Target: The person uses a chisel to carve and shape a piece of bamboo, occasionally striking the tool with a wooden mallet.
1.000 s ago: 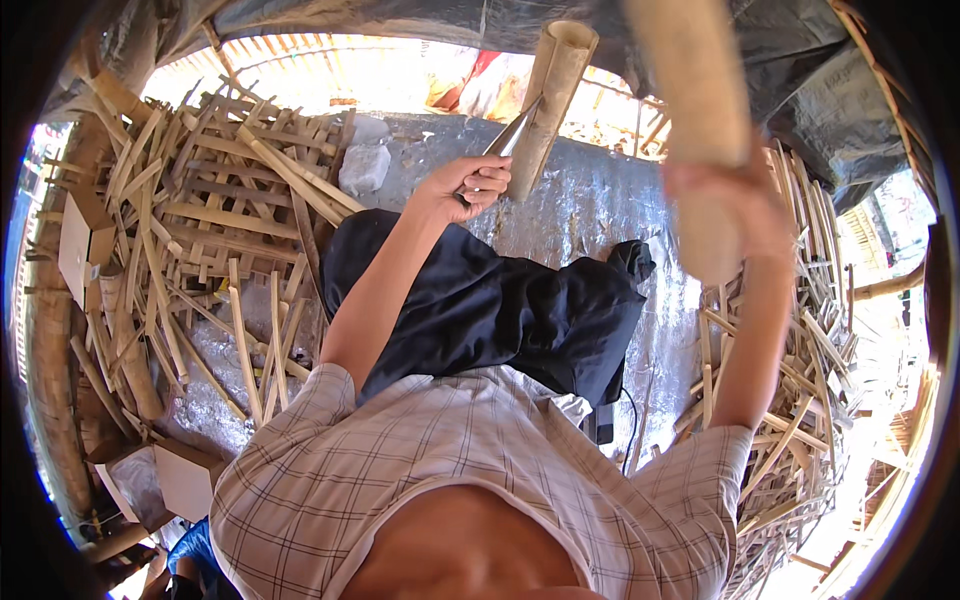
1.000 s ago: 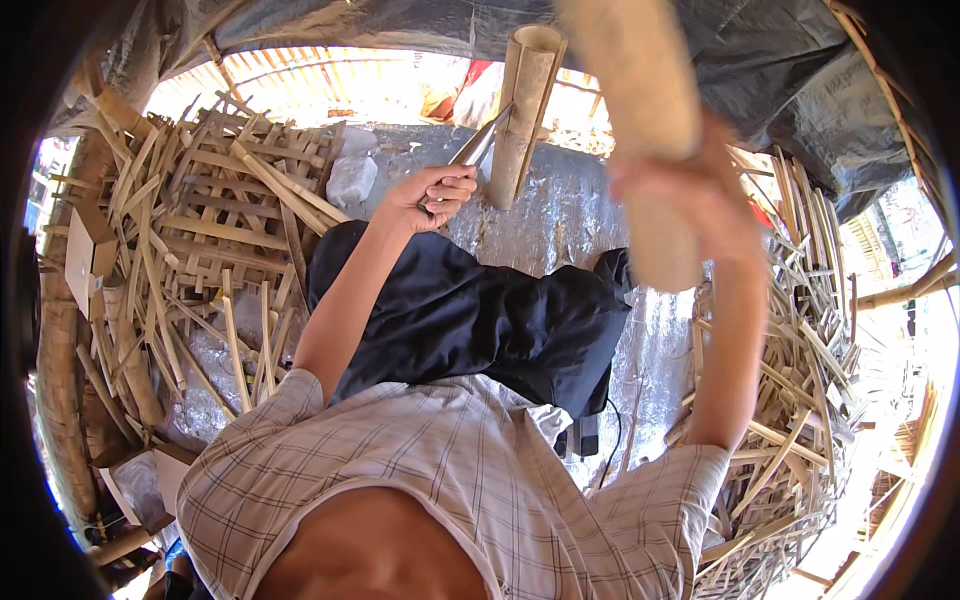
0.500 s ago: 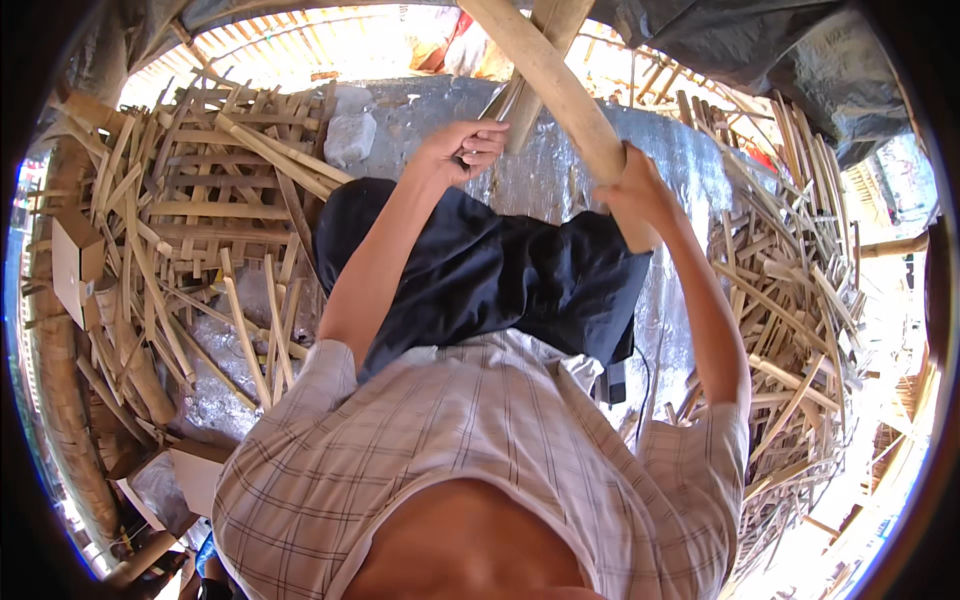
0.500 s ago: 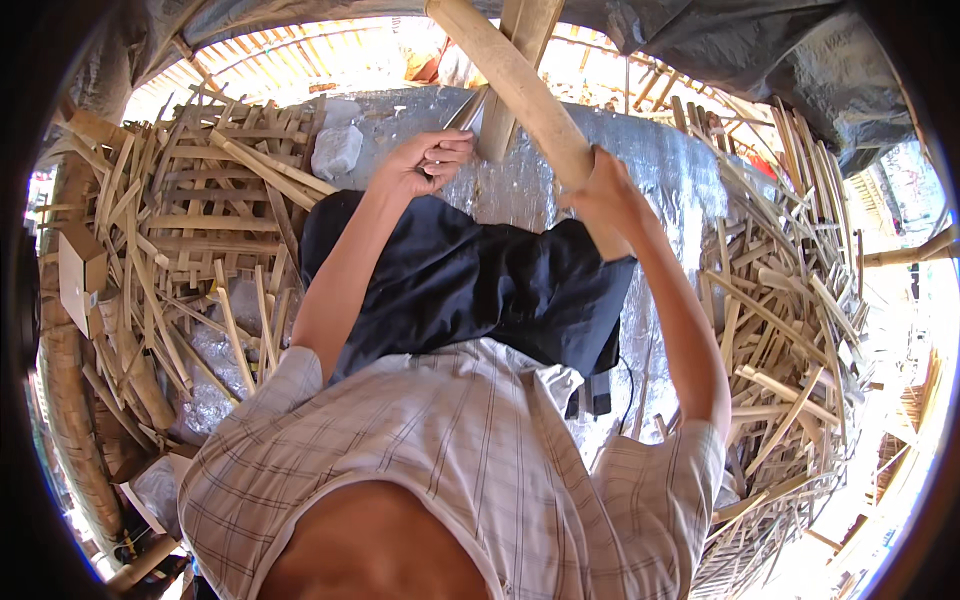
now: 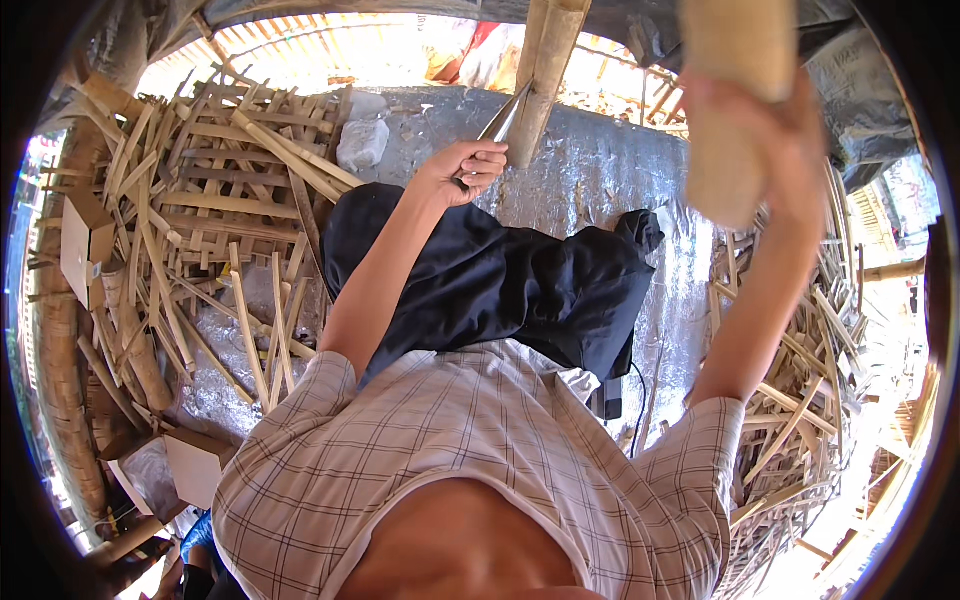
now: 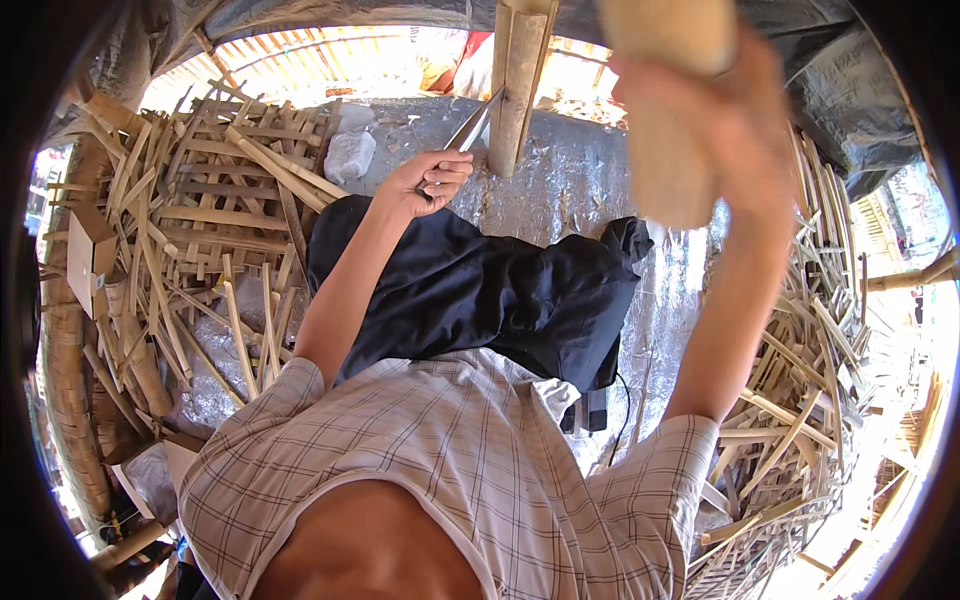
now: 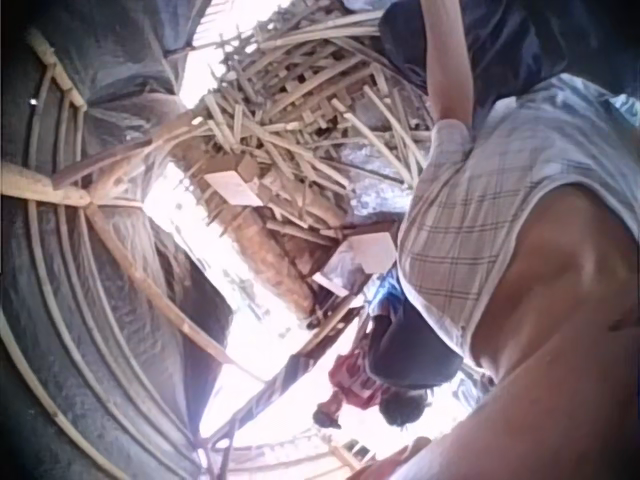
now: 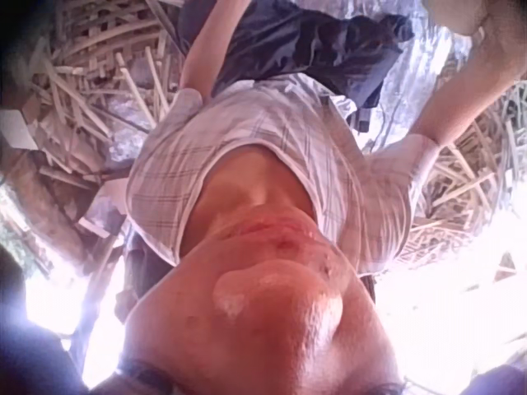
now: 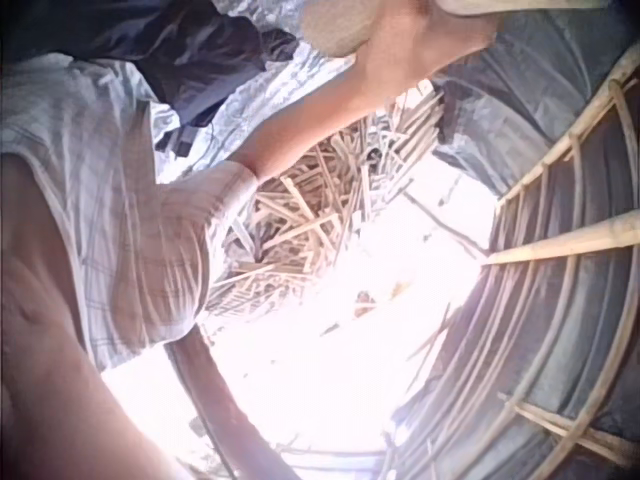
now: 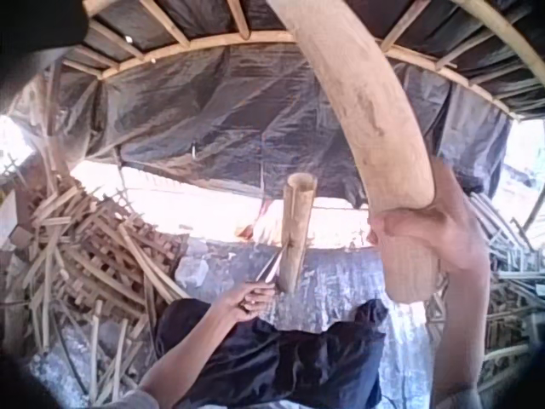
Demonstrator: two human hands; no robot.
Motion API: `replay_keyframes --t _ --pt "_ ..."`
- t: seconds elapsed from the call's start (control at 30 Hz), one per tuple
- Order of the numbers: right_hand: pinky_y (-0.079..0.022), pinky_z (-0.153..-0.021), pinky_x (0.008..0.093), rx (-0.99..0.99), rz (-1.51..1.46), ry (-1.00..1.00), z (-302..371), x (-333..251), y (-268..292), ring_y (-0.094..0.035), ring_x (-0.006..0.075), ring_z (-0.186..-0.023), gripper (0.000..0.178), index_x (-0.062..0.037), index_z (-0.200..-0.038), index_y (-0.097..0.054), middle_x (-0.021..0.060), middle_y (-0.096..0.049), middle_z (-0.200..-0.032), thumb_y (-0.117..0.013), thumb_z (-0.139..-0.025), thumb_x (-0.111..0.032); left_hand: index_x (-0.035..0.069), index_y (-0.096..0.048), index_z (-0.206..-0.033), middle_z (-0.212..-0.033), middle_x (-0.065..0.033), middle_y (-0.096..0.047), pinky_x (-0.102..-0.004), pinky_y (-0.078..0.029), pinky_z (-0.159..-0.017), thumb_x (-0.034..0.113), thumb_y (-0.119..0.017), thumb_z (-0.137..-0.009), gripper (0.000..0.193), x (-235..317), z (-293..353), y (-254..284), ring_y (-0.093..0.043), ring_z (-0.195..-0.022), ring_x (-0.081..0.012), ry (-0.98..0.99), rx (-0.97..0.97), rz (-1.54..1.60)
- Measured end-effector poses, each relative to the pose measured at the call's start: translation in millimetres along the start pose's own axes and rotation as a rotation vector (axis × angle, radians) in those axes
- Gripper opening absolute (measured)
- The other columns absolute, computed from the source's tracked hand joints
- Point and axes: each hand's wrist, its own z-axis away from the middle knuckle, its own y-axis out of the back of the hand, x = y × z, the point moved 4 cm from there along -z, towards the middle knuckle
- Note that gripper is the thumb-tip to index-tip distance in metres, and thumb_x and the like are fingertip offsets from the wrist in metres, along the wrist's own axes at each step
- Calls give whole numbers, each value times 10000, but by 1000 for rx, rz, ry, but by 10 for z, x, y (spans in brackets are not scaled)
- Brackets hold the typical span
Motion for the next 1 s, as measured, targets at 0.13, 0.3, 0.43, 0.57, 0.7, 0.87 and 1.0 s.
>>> replay_keyframes --t 0.13,0.3,0.43,0.57,0.7,0.87,1.0 --pt "-570 -762 327 299 217 572 -162 -394 197 -716 189 -817 352 35 -1012 -696 128 -736 -893 -811 -746 -165 115 -393 -766 -626 61 -353 -172 -234 -330 47 -547 -1019 304 -52 21 21 -291 -402 6 -18 17 -4" --pt "-566 -821 346 416 241 515 -84 782 -108 -710 204 -904 547 35 -1103 -663 134 -732 -1003 -871 -652 -193 115 -399 -767 -621 63 -356 -168 -225 -333 43 -562 -1010 301 -78 4 24 -285 -403 8 -31 30 -13" --pt "-564 -864 494 -308 691 -316 409 2382 -618 -706 411 -1013 571 19 -1097 -608 291 -702 -1053 -874 -638 -192 112 -400 -751 -613 35 -373 -184 -265 -350 42 -564 -998 305 -51 -298 133 -311 -411 -27 61 291 345" --pt "-560 -874 516 -599 881 -383 1024 3951 -1442 -676 432 -1085 735 2 -1175 -585 278 -685 -1118 -906 -558 -235 128 -381 -672 -572 8 -342 -229 -249 -391 79 -527 -977 342 -634 -134 1633 -327 -440 -97 -257 346 156" --pt "-505 -1000 494 -442 629 -538 1196 3781 -1198 -621 436 -1177 756 6 -1197 -613 282 -655 -1207 -855 -541 -281 130 -422 -688 -527 70 -341 -197 -297 -380 81 -533 -985 322 -875 105 1626 -364 -430 -54 117 358 199" --pt "-544 -909 459 -553 606 -572 1127 4158 -1243 -673 441 -1020 782 89 -1118 -611 301 -684 -1084 -858 -524 -356 130 -424 -692 -551 66 -374 -192 -297 -400 95 -552 -998 334 -775 101 1542 -364 -445 -35 96 315 158" --pt "-559 -897 461 -521 599 -607 1185 3933 -1277 -684 437 -1006 716 40 -1134 -636 282 -699 -1057 -842 -561 -336 124 -441 -712 -593 47 -426 -204 -335 -448 88 -605 -965 303 -876 130 1673 -410 -492 -50 46 525 66"
